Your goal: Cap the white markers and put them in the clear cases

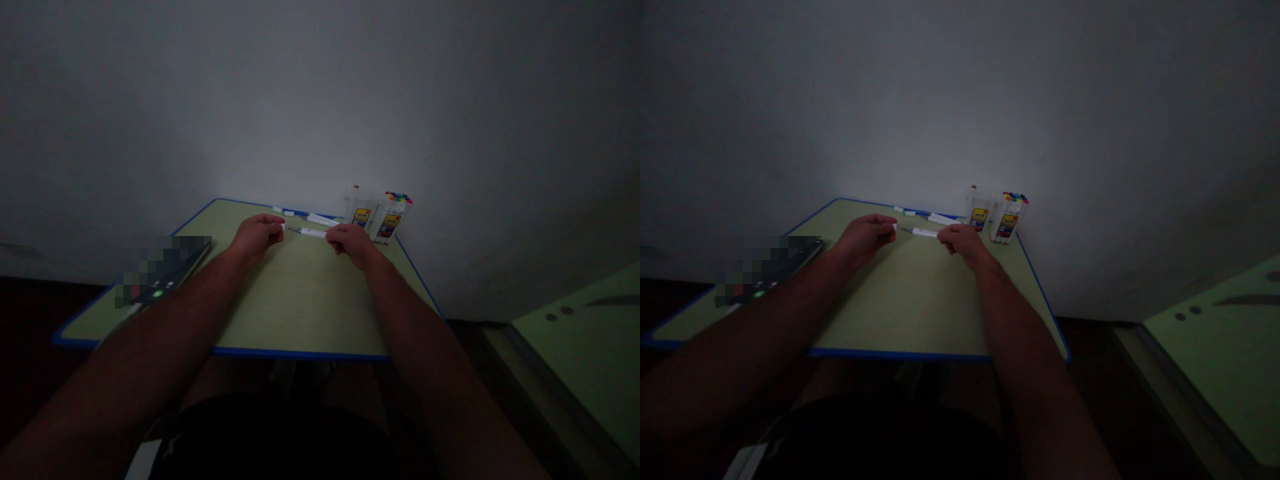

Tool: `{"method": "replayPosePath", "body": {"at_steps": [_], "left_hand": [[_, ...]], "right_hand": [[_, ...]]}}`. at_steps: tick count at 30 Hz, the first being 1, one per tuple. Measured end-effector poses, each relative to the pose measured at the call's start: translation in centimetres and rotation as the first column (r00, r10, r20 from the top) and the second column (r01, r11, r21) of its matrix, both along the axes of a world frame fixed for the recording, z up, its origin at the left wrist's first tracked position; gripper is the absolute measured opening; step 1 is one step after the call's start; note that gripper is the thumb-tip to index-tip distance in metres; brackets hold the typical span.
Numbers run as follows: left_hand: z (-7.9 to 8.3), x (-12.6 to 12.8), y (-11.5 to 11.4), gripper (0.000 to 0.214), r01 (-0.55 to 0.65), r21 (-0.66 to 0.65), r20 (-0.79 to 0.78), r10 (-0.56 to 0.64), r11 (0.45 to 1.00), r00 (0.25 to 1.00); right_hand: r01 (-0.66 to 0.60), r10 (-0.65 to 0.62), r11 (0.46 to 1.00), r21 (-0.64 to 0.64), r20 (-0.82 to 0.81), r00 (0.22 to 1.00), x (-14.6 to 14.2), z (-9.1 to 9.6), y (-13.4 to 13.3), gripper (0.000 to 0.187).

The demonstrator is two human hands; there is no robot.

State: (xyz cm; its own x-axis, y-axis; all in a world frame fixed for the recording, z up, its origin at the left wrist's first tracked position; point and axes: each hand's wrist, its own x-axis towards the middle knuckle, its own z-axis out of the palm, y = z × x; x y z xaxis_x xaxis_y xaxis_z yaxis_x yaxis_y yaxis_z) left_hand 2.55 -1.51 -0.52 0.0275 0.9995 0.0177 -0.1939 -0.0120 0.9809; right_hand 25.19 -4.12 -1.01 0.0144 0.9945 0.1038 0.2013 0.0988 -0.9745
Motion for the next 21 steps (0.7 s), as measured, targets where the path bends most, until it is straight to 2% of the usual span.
{"method": "replayPosePath", "body": {"at_steps": [13,21], "left_hand": [[-0.49,0.66,-0.41,0.013,0.072,-0.007,-0.01,-0.072,0.997,0.997],[-0.67,0.6,-0.3,0.012,0.081,0.032,-0.036,-0.079,0.996,0.996]], "right_hand": [[-0.02,0.018,0.999,0.031,0.055,0.998,0.08,-0.43,0.23,0.014],[0.013,-0.02,0.998,0.059,0.115,0.993,0.32,-0.53,0.29,0.013]]}}
